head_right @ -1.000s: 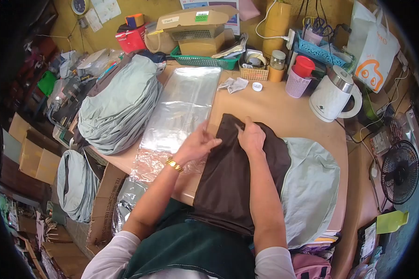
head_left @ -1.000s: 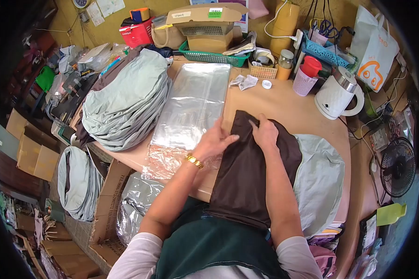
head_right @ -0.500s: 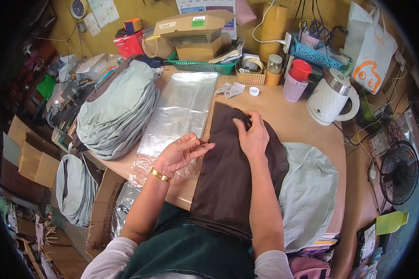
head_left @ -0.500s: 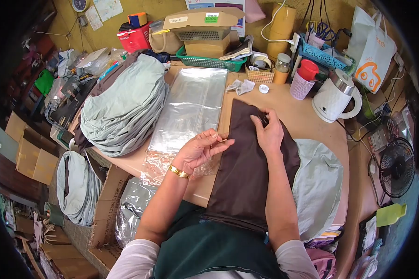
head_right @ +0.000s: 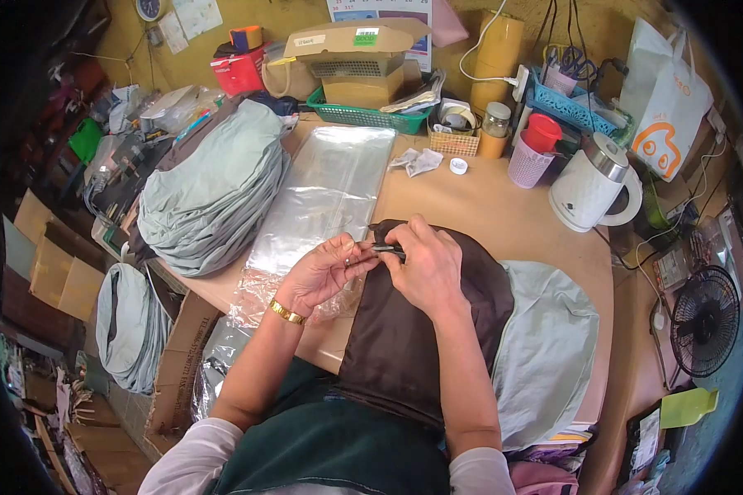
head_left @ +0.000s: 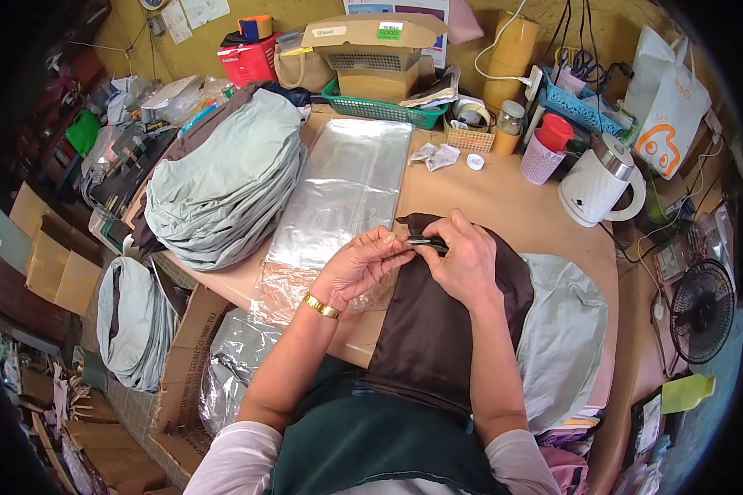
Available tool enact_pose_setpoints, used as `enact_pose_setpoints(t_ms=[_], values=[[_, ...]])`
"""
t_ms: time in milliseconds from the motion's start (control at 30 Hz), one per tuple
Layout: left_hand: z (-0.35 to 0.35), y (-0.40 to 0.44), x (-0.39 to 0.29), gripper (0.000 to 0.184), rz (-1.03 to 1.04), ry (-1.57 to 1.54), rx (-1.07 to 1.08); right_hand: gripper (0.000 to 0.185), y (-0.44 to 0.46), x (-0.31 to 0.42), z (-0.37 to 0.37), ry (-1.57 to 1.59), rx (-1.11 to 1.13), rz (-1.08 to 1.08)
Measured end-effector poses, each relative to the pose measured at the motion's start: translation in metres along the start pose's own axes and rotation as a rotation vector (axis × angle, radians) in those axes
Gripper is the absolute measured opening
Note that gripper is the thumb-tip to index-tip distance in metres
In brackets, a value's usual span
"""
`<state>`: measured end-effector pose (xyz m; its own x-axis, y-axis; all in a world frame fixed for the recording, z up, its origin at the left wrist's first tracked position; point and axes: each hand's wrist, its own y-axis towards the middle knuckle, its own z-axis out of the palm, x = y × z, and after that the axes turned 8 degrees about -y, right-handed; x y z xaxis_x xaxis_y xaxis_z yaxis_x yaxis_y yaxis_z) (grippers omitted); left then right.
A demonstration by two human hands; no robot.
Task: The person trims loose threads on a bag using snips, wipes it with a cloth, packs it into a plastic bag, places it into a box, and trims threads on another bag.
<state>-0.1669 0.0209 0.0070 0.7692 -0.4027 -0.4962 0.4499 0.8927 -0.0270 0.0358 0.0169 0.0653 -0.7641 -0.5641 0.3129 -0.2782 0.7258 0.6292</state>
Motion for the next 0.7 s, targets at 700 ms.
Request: enact_pose_setpoints(t_ms=[700], values=[[-0.043,-0.016,-0.067,0.038,0.723,0.823,-0.723,0.032,-0.026,-0.110,0.075,-0.235,0.240,0.489]])
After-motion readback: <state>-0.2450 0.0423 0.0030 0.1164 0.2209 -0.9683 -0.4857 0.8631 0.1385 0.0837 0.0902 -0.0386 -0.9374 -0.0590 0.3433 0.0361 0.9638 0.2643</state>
